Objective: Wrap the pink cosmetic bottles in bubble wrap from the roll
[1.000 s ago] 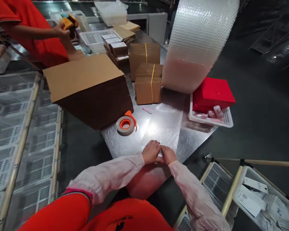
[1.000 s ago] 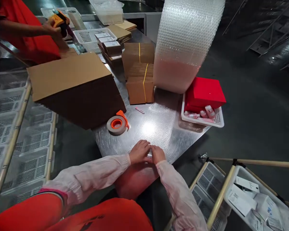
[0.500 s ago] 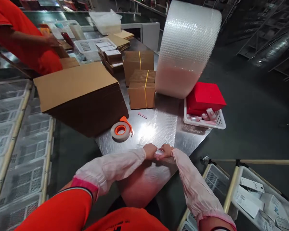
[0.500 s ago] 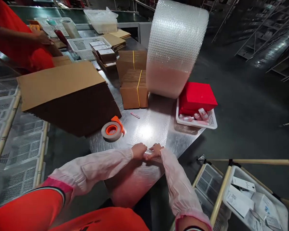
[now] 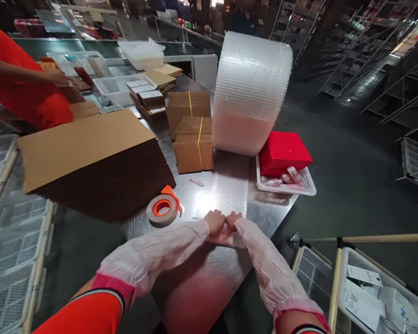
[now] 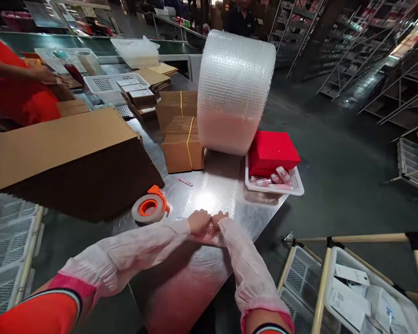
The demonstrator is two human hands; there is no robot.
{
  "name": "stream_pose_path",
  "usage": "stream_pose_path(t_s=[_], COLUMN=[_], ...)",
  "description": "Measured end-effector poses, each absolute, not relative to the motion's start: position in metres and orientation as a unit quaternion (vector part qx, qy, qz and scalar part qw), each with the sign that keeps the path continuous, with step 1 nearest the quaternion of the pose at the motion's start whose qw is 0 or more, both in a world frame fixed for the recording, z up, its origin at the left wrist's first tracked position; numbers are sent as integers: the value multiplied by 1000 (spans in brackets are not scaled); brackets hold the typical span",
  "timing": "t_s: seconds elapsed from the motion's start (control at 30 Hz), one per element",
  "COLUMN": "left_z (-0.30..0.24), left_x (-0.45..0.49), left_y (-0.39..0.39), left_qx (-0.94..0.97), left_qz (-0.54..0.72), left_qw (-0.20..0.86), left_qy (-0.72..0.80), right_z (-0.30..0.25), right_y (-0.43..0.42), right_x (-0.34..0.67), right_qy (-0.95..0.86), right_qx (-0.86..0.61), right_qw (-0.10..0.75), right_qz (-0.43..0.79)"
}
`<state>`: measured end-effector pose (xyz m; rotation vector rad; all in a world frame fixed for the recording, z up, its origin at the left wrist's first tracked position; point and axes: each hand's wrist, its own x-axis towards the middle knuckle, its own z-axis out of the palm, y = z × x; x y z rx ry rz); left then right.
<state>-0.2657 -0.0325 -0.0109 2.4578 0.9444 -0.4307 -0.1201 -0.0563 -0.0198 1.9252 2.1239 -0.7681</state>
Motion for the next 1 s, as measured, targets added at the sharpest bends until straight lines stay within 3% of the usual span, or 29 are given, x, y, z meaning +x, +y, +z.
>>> stream_pose_path(t_s=[0.27, 0.5, 0.83, 1.0], left_z=[-25, -41, -49, -20], left_x=[-293, -298, -345, -347], left_y=[-57, -80, -157, -139], left_qx=[921, 904, 886, 897], left_qz=[-153, -100, -127, -138], left_qw=[226, 221, 293, 313], left_qy=[278, 352, 335, 278], right_z=[-13, -12, -27, -17], right_y=[-91, -134, -222, -201], right_x=[-133, -158, -182, -166], right_qy=[723, 715, 709, 697], right_qx=[636, 665, 648, 624], right_qw=[126, 101, 70, 86], right_qz=[-240, -190, -270, -342])
